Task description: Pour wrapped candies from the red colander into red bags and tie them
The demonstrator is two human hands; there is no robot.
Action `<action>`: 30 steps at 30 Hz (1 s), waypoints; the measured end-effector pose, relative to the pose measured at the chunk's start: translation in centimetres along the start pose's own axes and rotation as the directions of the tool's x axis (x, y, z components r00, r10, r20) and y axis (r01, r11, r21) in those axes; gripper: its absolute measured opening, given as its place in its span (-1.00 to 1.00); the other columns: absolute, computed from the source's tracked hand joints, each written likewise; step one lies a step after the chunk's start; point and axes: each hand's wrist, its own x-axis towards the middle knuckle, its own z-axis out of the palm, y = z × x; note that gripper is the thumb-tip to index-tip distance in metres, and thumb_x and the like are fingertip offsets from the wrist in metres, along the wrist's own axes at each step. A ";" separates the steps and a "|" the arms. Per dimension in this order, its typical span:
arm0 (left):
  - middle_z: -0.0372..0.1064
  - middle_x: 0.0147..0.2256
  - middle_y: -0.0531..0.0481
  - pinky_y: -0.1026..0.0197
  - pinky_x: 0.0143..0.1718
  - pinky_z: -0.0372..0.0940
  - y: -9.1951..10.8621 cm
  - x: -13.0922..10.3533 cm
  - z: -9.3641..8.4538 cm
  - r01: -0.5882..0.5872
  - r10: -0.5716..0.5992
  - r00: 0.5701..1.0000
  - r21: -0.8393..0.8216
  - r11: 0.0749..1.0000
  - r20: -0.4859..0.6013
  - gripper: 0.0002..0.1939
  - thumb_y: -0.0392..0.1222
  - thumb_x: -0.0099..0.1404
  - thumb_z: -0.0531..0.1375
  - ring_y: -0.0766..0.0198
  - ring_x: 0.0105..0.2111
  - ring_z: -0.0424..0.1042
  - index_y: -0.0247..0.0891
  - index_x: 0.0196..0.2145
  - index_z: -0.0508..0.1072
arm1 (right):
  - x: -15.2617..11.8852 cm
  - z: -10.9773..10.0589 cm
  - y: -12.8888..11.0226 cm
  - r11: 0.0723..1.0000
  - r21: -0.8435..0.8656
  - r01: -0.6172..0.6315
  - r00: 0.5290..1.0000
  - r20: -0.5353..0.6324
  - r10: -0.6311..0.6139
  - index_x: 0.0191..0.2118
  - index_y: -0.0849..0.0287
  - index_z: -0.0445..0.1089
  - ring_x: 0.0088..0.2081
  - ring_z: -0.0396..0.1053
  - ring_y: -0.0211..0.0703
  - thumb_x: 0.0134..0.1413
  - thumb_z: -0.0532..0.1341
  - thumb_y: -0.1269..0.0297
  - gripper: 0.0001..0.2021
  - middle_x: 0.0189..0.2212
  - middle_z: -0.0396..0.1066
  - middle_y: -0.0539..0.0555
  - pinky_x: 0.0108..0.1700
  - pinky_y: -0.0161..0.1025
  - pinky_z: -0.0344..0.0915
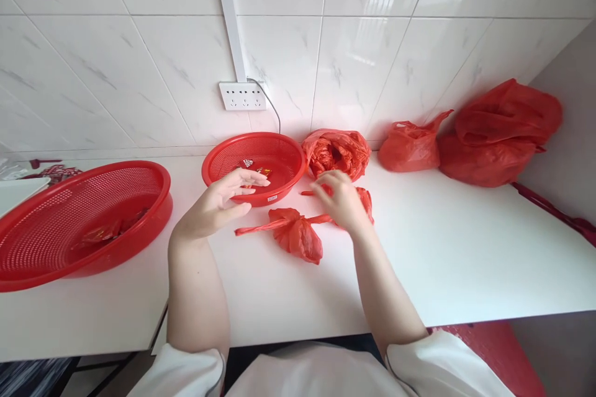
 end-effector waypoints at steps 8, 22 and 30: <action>0.47 -0.16 -0.15 -0.01 -0.02 0.33 0.9 -1.4 0.0 0.069 -0.062 0.983 0.033 0.997 -0.173 -0.72 -0.13 0.25 0.19 0.06 -0.11 0.45 -0.17 -0.07 0.44 | -4.5 5.2 -1.5 0.990 -0.143 -0.020 0.828 0.552 0.096 0.09 0.00 0.31 -0.14 0.38 -0.01 0.02 0.20 0.37 -0.55 -0.08 0.39 0.13 -0.15 -0.17 0.22; 0.47 -0.18 -0.11 -0.06 0.01 0.28 -7.0 -2.5 1.8 0.420 -0.418 0.905 -0.014 0.907 0.074 -0.71 -0.01 0.26 0.13 0.10 -0.15 0.47 -0.17 -0.11 0.42 | -10.0 -17.0 12.5 0.735 -0.589 -0.338 0.832 0.178 0.525 -0.30 0.02 0.50 -0.43 0.41 0.10 -0.07 0.09 0.32 -0.75 -0.41 0.50 0.18 -0.40 -0.04 0.28; 0.46 -0.20 -0.11 -0.11 0.03 0.25 -7.7 -1.8 4.2 0.403 -0.391 0.906 -0.048 0.914 0.162 -0.68 -0.01 0.26 0.11 0.09 -0.15 0.46 -0.20 -0.10 0.41 | -5.8 -19.9 16.4 0.599 -0.640 -0.481 0.866 -0.240 0.439 -0.01 0.04 0.45 -0.23 0.41 0.17 0.03 0.15 0.23 -0.63 -0.15 0.46 0.34 -0.31 0.01 0.25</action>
